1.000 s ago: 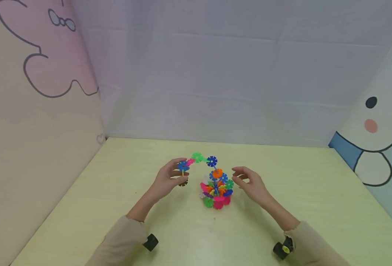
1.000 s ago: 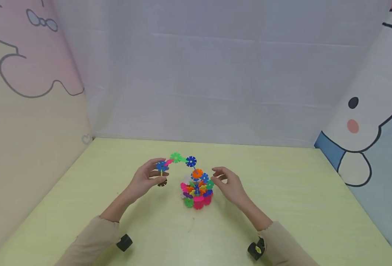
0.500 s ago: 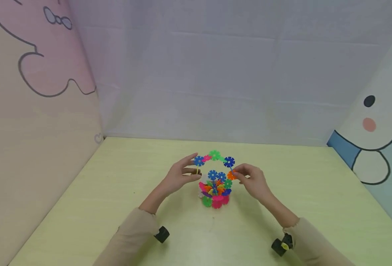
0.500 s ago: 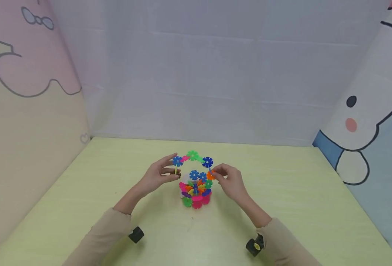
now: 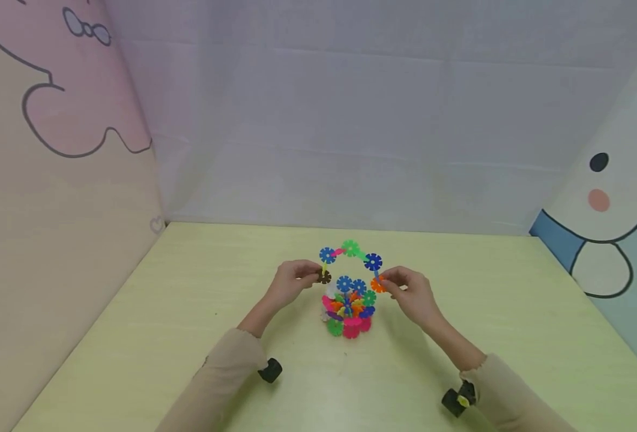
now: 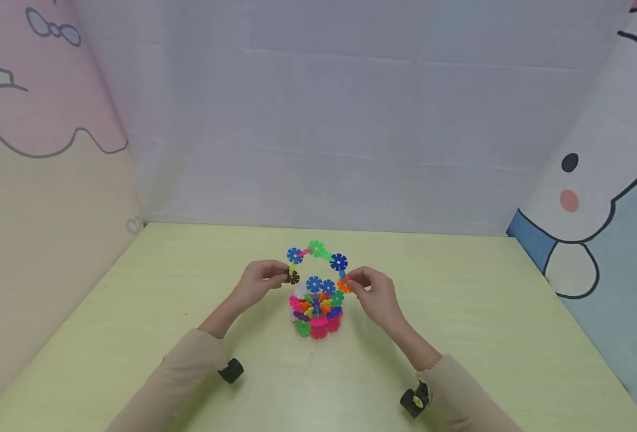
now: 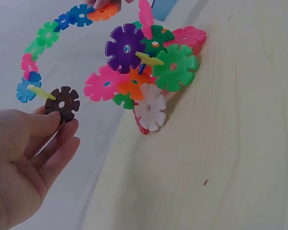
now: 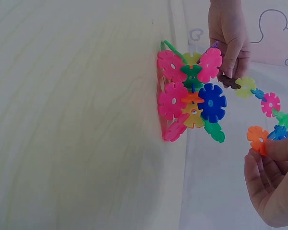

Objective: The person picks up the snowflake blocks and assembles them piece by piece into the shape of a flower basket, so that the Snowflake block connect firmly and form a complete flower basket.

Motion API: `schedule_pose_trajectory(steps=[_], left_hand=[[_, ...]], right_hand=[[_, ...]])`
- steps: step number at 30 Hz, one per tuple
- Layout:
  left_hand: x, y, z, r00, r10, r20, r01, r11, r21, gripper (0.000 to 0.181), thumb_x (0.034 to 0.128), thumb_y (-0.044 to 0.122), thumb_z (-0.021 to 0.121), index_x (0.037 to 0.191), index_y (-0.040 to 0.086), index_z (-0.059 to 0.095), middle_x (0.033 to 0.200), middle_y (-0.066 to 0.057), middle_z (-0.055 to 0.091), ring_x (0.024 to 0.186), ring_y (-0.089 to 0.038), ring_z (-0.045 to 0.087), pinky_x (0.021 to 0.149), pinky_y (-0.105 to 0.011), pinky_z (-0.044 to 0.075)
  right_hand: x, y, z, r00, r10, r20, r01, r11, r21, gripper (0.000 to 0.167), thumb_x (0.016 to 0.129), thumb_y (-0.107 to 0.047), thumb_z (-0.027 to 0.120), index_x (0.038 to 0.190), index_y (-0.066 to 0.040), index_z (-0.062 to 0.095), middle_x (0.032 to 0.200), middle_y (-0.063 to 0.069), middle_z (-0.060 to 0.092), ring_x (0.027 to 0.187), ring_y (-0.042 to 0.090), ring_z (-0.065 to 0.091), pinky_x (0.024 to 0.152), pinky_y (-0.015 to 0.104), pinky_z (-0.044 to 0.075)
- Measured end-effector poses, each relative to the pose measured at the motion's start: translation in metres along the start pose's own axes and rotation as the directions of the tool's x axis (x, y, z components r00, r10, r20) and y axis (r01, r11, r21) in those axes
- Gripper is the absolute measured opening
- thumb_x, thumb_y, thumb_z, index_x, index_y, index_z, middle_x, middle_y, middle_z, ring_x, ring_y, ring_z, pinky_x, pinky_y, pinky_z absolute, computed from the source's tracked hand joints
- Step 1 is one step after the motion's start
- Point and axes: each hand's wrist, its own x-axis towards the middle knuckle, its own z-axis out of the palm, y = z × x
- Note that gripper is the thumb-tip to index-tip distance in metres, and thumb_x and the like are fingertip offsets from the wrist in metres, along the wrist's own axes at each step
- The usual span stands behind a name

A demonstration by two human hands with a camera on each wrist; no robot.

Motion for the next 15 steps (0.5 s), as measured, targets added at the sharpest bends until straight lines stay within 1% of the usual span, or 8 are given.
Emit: schedule_pose_trajectory(steps=[1, 3, 5, 8, 11, 15], left_hand=[[-0.001, 0.004, 0.000, 1.000, 0.000, -0.002, 0.000, 1.000, 0.003, 0.019, 0.0867, -0.003, 0.055, 0.104, -0.008, 0.062, 0.099, -0.020, 0.064, 0.089, -0.029, 0.063, 0.072, -0.031, 0.054], [-0.002, 0.004, 0.001, 1.000, -0.004, -0.010, 0.004, 1.000, 0.010, 0.019, 0.0864, -0.005, 0.055, 0.104, -0.009, 0.062, 0.099, -0.021, 0.064, 0.089, -0.031, 0.063, 0.072, -0.034, 0.054], [0.000, -0.002, 0.003, 1.000, 0.003, -0.011, -0.003, 1.000, 0.016, 0.019, 0.0864, -0.004, 0.055, 0.104, -0.008, 0.062, 0.099, -0.021, 0.064, 0.088, -0.030, 0.063, 0.072, -0.034, 0.054], [0.005, -0.016, 0.006, 1.000, 0.001, -0.009, -0.001, 1.000, 0.022, 0.020, 0.0865, -0.001, 0.056, 0.105, -0.005, 0.063, 0.099, -0.018, 0.065, 0.088, -0.027, 0.063, 0.072, -0.031, 0.054], [0.006, -0.022, 0.008, 1.000, 0.014, -0.001, -0.014, 0.999, 0.036, 0.019, 0.0864, 0.000, 0.057, 0.104, -0.003, 0.064, 0.098, -0.015, 0.066, 0.087, -0.023, 0.064, 0.070, -0.026, 0.054], [0.008, -0.025, 0.008, 0.999, 0.043, -0.001, -0.043, 0.997, 0.070, 0.018, 0.0858, 0.000, 0.058, 0.102, -0.002, 0.065, 0.097, -0.014, 0.067, 0.085, -0.022, 0.065, 0.070, -0.026, 0.053]], right_hand=[[-0.001, 0.000, 0.000, 1.000, -0.001, 0.000, 0.001, 1.000, -0.001, 0.011, 0.086, -0.002, 0.059, 0.094, 0.003, 0.064, 0.087, 0.015, 0.066, 0.075, 0.027, 0.061, 0.060, 0.019, 0.051], [-0.002, 0.000, 0.000, 1.000, -0.006, 0.000, 0.006, 1.000, -0.009, 0.011, 0.086, -0.002, 0.059, 0.094, 0.003, 0.064, 0.086, 0.014, 0.066, 0.075, 0.026, 0.061, 0.060, 0.020, 0.051], [-0.004, 0.001, -0.001, 1.000, -0.009, -0.001, 0.009, 1.000, -0.017, 0.010, 0.086, -0.002, 0.059, 0.094, 0.002, 0.064, 0.086, 0.013, 0.066, 0.075, 0.024, 0.061, 0.060, 0.019, 0.051], [-0.006, 0.002, -0.001, 1.000, -0.016, 0.000, 0.016, 1.000, -0.020, 0.010, 0.086, -0.002, 0.059, 0.093, 0.002, 0.064, 0.086, 0.012, 0.066, 0.075, 0.021, 0.061, 0.061, 0.019, 0.051], [-0.008, 0.003, -0.002, 1.000, -0.012, 0.006, 0.012, 1.000, -0.012, 0.010, 0.086, -0.002, 0.059, 0.093, 0.002, 0.064, 0.085, 0.012, 0.066, 0.075, 0.024, 0.061, 0.061, 0.020, 0.051], [-0.012, 0.004, -0.003, 1.000, -0.007, 0.021, 0.008, 1.000, -0.009, 0.010, 0.086, -0.003, 0.060, 0.093, 0.002, 0.065, 0.084, 0.011, 0.067, 0.075, 0.030, 0.062, 0.060, 0.021, 0.051]])
